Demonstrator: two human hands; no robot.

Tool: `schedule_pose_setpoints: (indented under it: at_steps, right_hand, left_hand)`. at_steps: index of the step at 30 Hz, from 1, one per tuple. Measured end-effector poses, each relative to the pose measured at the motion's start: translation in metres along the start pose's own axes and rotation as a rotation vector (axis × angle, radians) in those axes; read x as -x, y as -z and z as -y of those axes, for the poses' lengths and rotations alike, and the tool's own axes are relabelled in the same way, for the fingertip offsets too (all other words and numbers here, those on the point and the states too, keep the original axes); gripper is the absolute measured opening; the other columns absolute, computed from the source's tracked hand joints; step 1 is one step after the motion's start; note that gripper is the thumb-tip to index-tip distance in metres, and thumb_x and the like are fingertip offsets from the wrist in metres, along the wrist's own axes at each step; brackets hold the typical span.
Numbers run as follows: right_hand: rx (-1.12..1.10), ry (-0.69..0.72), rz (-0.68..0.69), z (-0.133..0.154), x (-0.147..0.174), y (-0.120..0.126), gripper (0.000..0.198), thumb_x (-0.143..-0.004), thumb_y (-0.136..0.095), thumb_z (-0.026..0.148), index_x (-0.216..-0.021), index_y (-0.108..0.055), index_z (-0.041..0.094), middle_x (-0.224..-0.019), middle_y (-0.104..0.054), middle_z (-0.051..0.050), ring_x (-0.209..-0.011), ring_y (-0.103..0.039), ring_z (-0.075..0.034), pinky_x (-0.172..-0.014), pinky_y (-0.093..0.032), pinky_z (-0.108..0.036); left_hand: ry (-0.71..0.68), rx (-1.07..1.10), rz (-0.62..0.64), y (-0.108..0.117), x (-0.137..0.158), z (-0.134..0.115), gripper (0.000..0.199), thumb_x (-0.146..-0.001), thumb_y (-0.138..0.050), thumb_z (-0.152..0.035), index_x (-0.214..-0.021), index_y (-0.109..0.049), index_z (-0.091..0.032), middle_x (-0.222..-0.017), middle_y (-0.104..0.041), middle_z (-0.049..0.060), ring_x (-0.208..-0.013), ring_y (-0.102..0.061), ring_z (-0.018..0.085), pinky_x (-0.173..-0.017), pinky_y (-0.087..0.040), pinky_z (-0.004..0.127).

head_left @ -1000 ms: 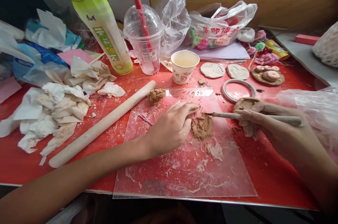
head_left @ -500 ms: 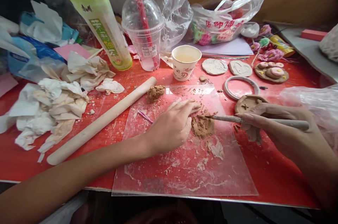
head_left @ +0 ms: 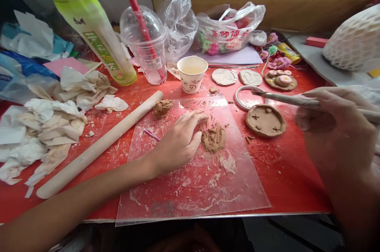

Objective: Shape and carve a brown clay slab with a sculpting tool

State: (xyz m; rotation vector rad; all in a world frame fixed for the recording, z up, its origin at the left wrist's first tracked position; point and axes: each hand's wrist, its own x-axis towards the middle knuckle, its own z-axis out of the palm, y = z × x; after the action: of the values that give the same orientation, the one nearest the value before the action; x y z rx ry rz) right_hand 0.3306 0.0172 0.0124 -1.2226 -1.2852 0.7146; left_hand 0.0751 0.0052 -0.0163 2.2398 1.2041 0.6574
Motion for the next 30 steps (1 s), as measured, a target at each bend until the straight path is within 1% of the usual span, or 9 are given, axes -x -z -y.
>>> schedule_pose_setpoints:
  at_steps: [2,4,7,9,12,17,22,25,30]
  right_hand:
    - [-0.048,-0.010,-0.075,0.002,0.003,-0.003,0.007,-0.079,-0.055,0.021,-0.072,-0.058,0.020,-0.054,-0.049,0.001,-0.045,-0.044,-0.010,-0.041,-0.027,-0.028]
    - [-0.061,-0.041,-0.096,0.003,0.008,-0.004,0.008,-0.075,-0.060,0.018,-0.068,-0.059,0.018,-0.052,-0.054,0.001,-0.043,-0.047,-0.010,-0.038,-0.029,-0.027]
    - [-0.001,-0.127,0.008,0.001,0.020,-0.001,0.016,-0.074,-0.065,0.024,-0.062,-0.055,0.018,-0.050,-0.056,0.001,-0.040,-0.050,-0.010,-0.037,-0.032,-0.025]
    - [0.030,-0.197,0.075,-0.002,0.027,0.001,0.021,-0.073,-0.068,0.028,-0.061,-0.053,0.019,-0.050,-0.058,0.001,-0.044,-0.053,-0.011,-0.039,-0.036,-0.024]
    - [0.033,-0.261,0.113,-0.008,0.031,0.002,0.022,-0.070,-0.070,0.031,-0.063,-0.054,0.018,-0.053,-0.062,-0.001,-0.049,-0.058,-0.013,-0.041,-0.041,-0.022]
    - [-0.011,-0.363,0.181,-0.014,0.030,0.001,0.023,-0.070,-0.070,0.030,-0.062,-0.054,0.017,-0.053,-0.062,-0.002,-0.044,-0.055,-0.011,-0.037,-0.041,-0.020]
    - [-0.034,-0.384,0.228,-0.017,0.031,0.005,0.021,-0.070,-0.070,0.028,-0.061,-0.056,0.016,-0.054,-0.062,-0.003,-0.043,-0.054,-0.011,-0.036,-0.042,-0.021]
    - [-0.043,-0.365,0.271,-0.017,0.033,0.006,0.019,-0.071,-0.070,0.025,-0.062,-0.057,0.016,-0.054,-0.062,-0.002,-0.044,-0.055,-0.012,-0.038,-0.042,-0.021]
    - [-0.067,-0.332,0.303,-0.016,0.034,0.007,0.016,-0.071,-0.069,0.024,-0.065,-0.057,0.017,-0.056,-0.062,-0.001,-0.043,-0.054,-0.011,-0.037,-0.042,-0.021]
  left_hand:
    - [0.020,-0.001,0.009,0.000,0.000,0.000,0.034,-0.089,-0.039,-0.014,-0.123,-0.043,-0.017,-0.126,-0.049,0.006,-0.121,-0.044,0.016,-0.106,-0.034,0.035]
    - [0.032,-0.001,0.009,0.000,0.001,0.000,0.034,-0.089,-0.040,-0.015,-0.123,-0.043,-0.017,-0.126,-0.050,0.006,-0.120,-0.044,0.015,-0.106,-0.034,0.035]
    - [0.024,0.000,0.005,0.001,0.002,0.000,0.034,-0.089,-0.040,-0.014,-0.123,-0.043,-0.017,-0.126,-0.049,0.006,-0.121,-0.043,0.014,-0.107,-0.033,0.032]
    - [0.017,-0.003,0.010,0.002,0.002,0.000,0.034,-0.089,-0.041,-0.014,-0.122,-0.043,-0.017,-0.127,-0.048,0.005,-0.121,-0.042,0.014,-0.107,-0.032,0.031]
    - [0.014,-0.015,0.008,0.002,0.001,-0.001,0.033,-0.089,-0.041,-0.014,-0.122,-0.043,-0.016,-0.127,-0.048,0.006,-0.121,-0.042,0.014,-0.108,-0.032,0.032]
    - [0.008,-0.026,0.004,0.001,0.000,-0.001,0.032,-0.088,-0.041,-0.014,-0.120,-0.044,-0.016,-0.126,-0.049,0.007,-0.120,-0.043,0.015,-0.106,-0.034,0.033]
    - [0.016,-0.028,0.005,0.000,0.001,-0.001,0.033,-0.088,-0.042,-0.015,-0.121,-0.043,-0.017,-0.125,-0.050,0.007,-0.118,-0.045,0.017,-0.105,-0.036,0.035]
    - [0.007,-0.034,0.006,0.000,0.001,-0.002,0.034,-0.088,-0.040,-0.014,-0.121,-0.043,-0.018,-0.126,-0.049,0.006,-0.120,-0.044,0.017,-0.106,-0.035,0.036]
    - [-0.007,-0.047,0.005,-0.002,0.000,-0.002,0.032,-0.089,-0.037,-0.013,-0.120,-0.044,-0.018,-0.127,-0.049,0.007,-0.122,-0.042,0.017,-0.107,-0.034,0.038]
